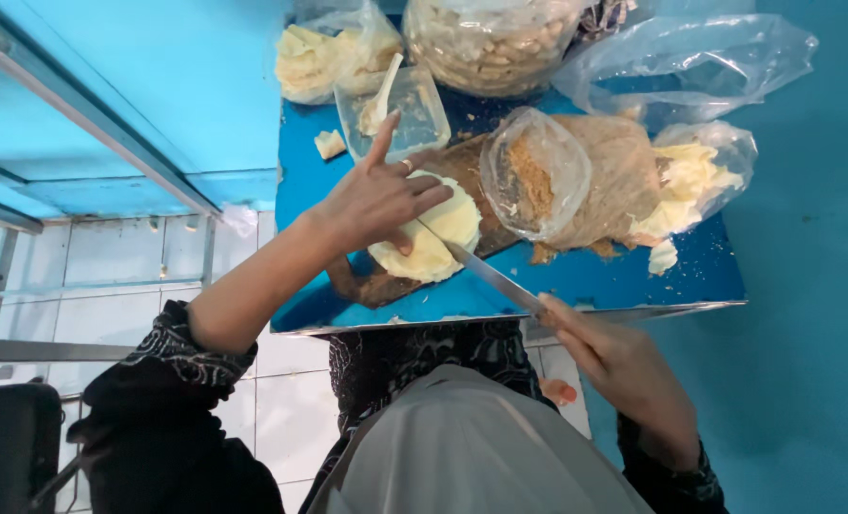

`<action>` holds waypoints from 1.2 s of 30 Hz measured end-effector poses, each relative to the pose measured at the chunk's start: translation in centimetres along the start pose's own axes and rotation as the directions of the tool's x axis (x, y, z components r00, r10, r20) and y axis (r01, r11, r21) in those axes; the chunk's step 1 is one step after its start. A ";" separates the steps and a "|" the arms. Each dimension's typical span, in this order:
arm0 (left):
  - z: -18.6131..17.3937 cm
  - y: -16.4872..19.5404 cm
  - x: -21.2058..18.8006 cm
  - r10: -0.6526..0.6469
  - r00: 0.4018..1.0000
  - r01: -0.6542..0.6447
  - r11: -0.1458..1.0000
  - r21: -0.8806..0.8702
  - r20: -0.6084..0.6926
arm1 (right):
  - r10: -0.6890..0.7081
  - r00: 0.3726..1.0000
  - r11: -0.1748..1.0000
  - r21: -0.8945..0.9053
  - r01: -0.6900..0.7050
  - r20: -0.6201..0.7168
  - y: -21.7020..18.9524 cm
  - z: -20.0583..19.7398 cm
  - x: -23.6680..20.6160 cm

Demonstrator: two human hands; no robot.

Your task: The person sits at a small table and peels apart thin layers of round flat pastry discs by hand, stacking the separated pieces. They then use a knife to cut the pastry pieces on a wooden cutting board and place the cut pieces aside.

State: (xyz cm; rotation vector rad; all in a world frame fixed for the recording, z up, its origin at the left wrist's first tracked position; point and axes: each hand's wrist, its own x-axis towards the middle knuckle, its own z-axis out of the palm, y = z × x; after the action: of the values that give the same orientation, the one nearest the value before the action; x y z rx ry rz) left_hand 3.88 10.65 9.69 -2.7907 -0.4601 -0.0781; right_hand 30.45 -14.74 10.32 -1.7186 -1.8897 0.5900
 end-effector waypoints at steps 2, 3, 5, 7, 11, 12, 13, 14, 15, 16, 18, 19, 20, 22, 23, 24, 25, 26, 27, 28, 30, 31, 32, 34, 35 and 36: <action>0.2 0.3 -0.3 -0.037 0.999 0.037 0.999 -0.002 0.031 | 0.045 0.999 0.999 -0.015 -0.045 -0.021 -0.4 -0.3 0.0; 0.2 0.4 -0.5 -0.067 0.997 0.066 0.998 0.009 0.042 | 0.024 0.998 1.000 -0.002 -0.025 -0.062 -0.7 -0.3 0.3; 0.1 0.5 -1.1 -0.169 0.986 0.168 0.985 -0.045 -0.007 | -0.018 0.989 1.000 0.022 0.021 -0.144 -1.5 0.2 1.0; 0.0 1.0 -2.2 -0.312 0.945 0.289 0.938 -0.189 -0.101 | -0.112 0.976 0.992 0.042 0.122 -0.185 -2.2 0.9 2.2; -0.2 1.8 -3.5 -0.441 0.887 0.408 0.888 -0.213 -0.138 | -0.275 0.933 0.961 -0.047 0.271 -0.233 -2.4 2.7 5.4; -0.3 1.9 -3.6 -0.456 0.880 0.422 0.880 -0.219 -0.135 | -0.266 0.942 0.963 -0.085 0.254 -0.203 -2.3 3.0 5.8; -0.4 1.9 -3.6 -0.472 0.871 0.437 0.871 -0.223 -0.134 | -0.260 0.950 0.962 -0.125 0.241 -0.174 -2.1 3.4 6.2; -0.4 1.9 -3.6 -0.474 0.871 0.439 0.869 -0.229 -0.128 | -0.254 0.956 0.959 -0.168 0.228 -0.150 -1.9 3.6 6.6; -0.5 1.9 -3.5 -0.476 0.871 0.440 0.867 -0.234 -0.122 | -0.295 0.944 0.950 -0.155 0.272 -0.149 -1.7 3.9 6.9; -0.6 1.9 -3.5 -0.477 0.872 0.441 0.865 -0.241 -0.114 | -0.333 0.931 0.939 -0.139 0.314 -0.147 -1.6 4.2 7.2; -0.7 1.9 -3.5 -0.469 0.876 0.435 0.869 -0.235 -0.111 | -0.339 0.930 0.936 -0.147 0.319 -0.140 -1.4 4.9 7.6; -0.7 1.8 -3.5 -0.464 0.879 0.431 0.872 -0.233 -0.111 | -0.308 0.942 0.943 -0.172 0.284 -0.133 -1.4 5.2 7.7; -0.8 1.9 -3.5 -0.453 0.885 0.424 0.880 -0.215 -0.106 | -0.275 0.953 0.949 -0.195 0.248 -0.127 -1.5 5.5 7.8; -0.8 1.8 -3.3 -0.433 0.896 0.413 0.894 -0.176 -0.100 | -0.305 0.941 0.938 -0.216 0.270 -0.149 -1.7 5.8 7.8; -0.7 1.7 -3.0 -0.400 0.912 0.383 0.910 -0.159 -0.091 | -0.321 0.934 0.932 -0.227 0.282 -0.160 -1.8 5.9 7.8; -0.7 1.6 -2.8 -0.367 0.927 0.353 0.924 -0.144 -0.080 | -0.333 0.933 0.922 -0.256 0.291 -0.138 -1.9 5.9 7.6; -0.7 1.5 -2.4 -0.334 0.940 0.323 0.937 -0.131 -0.069 | -0.345 0.932 0.910 -0.286 0.301 -0.114 -2.0 5.9 7.6; -0.8 1.4 -2.0 -0.257 0.965 0.250 0.961 -0.121 -0.048 | -0.358 0.929 0.896 -0.316 0.314 -0.092 -2.0 5.9 7.5; -0.8 1.2 -1.4 -0.177 0.984 0.173 0.978 -0.113 -0.027 | -0.351 0.934 0.887 -0.342 0.310 -0.064 -2.1 5.9 7.5; -0.9 1.1 -0.9 -0.094 0.996 0.093 0.990 -0.109 -0.004 | -0.341 0.939 0.878 -0.368 0.305 -0.035 -2.1 5.9 7.5; -1.0 0.6 0.2 0.016 0.985 0.008 0.990 -0.140 0.171 | -0.324 0.946 0.861 -0.411 0.299 0.010 -2.3 5.9 7.6; -1.1 0.4 0.7 0.076 0.964 -0.036 0.987 -0.158 0.254 | -0.317 0.948 0.854 -0.429 0.295 0.021 -2.4 5.9 7.7; -1.1 0.4 1.2 0.106 0.958 -0.081 0.991 -0.103 0.268 | -0.305 0.952 0.849 -0.445 0.286 0.032 -2.5 5.9 7.8; -1.0 0.7 1.8 0.160 0.941 -0.164 0.986 -0.011 0.299 | -0.351 0.936 0.860 -0.399 0.319 -0.009 -2.9 5.9 7.9; -0.9 0.6 1.7 0.151 0.955 -0.139 0.988 -0.063 0.255 | -0.376 0.926 0.865 -0.369 0.341 -0.024 -3.0 5.9 7.8; -0.8 0.3 1.6 0.143 0.968 -0.123 0.986 -0.108 0.205 | -0.360 0.933 0.867 -0.376 0.328 -0.015 -3.3 5.9 7.7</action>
State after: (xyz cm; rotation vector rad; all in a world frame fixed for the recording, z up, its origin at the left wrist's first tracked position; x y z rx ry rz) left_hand 5.52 10.61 10.53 -2.9287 -0.3233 0.2361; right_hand 23.72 -7.32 8.47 -1.5243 -2.2803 0.0199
